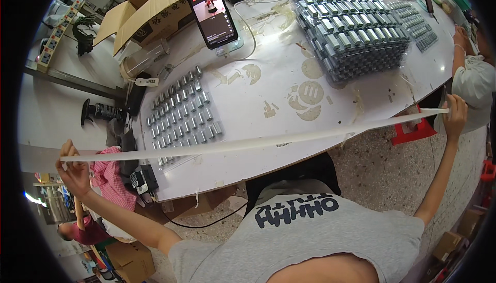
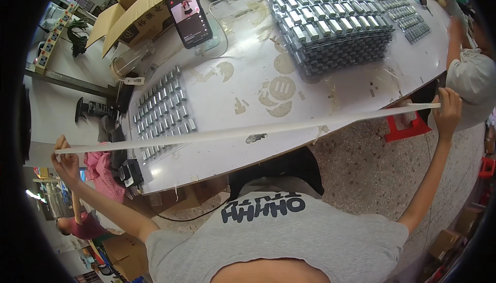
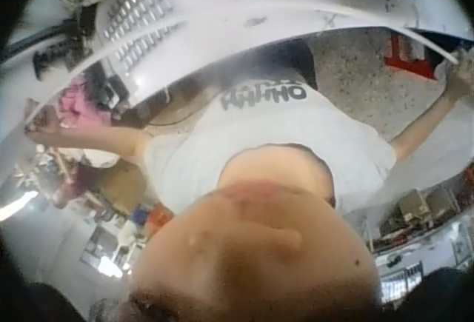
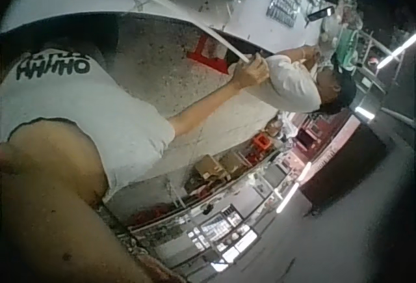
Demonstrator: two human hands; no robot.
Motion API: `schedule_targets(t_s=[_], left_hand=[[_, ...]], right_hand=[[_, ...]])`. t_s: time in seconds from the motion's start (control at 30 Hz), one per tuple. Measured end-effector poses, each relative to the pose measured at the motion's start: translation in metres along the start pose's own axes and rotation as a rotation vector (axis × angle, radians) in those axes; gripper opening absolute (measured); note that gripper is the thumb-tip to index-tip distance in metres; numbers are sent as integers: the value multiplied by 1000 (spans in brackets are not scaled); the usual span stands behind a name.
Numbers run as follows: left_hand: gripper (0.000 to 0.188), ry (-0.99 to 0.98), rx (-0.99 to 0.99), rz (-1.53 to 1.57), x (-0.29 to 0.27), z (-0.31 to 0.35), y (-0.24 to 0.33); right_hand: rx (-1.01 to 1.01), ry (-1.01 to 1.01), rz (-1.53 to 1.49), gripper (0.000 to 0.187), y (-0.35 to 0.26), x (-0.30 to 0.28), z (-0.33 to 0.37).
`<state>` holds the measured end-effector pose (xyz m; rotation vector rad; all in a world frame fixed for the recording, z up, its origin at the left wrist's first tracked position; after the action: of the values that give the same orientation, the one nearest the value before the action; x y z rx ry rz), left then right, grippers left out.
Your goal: The person repeatedly picks up small silver cylindrical components from a table, wraps each one with a strip of white tape, and places it back into a plastic tray. They then move the tray into a cardboard box and later arrange more components on the table.
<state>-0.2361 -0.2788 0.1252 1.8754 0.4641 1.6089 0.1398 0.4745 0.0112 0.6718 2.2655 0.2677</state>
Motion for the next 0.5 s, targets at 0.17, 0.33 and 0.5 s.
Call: schedule_targets(t_s=[0.17, 0.33, 0.5], left_hand=[[14, 49, -2, -21, -41, -23, 51], [44, 266, 195, -696, -179, -42, 190], [43, 533, 362, -561, -207, -45, 162]], right_hand=[[152, -200, 74, 20, 89, 47, 77], [291, -148, 89, 24, 95, 60, 71], [543, -408, 10, 31, 141, 102, 89]])
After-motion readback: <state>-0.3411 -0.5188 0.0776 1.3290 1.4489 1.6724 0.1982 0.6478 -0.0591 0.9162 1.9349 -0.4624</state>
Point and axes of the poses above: each hand's wrist, its own z-axis away from the middle knuckle, its own x-axis out of the palm, y = z × x, the point moved 10 cm from there along -z, towards the middle knuckle, and after that the axes turned 7 degrees about y, right-handed, at the moved point
